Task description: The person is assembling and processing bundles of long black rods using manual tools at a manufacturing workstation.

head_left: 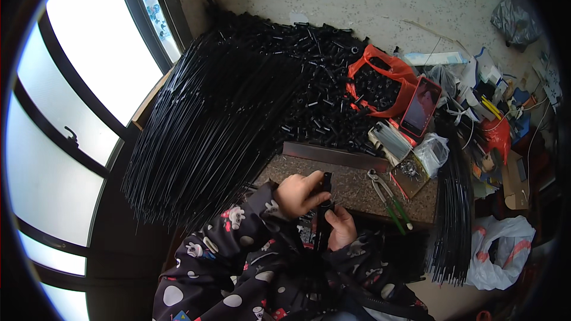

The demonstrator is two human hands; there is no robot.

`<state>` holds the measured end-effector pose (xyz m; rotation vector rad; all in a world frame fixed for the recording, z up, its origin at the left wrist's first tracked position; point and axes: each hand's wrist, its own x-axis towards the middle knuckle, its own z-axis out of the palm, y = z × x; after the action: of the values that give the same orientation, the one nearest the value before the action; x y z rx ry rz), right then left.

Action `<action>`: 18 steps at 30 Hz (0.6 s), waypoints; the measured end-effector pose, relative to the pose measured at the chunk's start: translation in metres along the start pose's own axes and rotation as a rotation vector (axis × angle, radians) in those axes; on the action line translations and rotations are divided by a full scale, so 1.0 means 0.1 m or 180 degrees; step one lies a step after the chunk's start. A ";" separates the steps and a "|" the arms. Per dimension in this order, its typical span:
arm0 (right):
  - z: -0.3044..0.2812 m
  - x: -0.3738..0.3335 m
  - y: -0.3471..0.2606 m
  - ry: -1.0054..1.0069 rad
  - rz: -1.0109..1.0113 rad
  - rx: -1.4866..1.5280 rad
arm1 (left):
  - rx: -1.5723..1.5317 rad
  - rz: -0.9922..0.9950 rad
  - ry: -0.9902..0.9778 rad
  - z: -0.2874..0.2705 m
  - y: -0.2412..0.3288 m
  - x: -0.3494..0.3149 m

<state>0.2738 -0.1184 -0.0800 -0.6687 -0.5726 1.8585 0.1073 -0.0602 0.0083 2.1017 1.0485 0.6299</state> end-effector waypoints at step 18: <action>0.11 -0.15 -0.03 -0.0283 -0.0441 -0.0508 | -0.2198 0.0514 0.0827 0.35 0.04 -0.39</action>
<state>0.2728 -0.1321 -0.0671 -0.6362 -0.8122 1.7318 0.1114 -0.1066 -0.0157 1.5241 0.6557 1.1772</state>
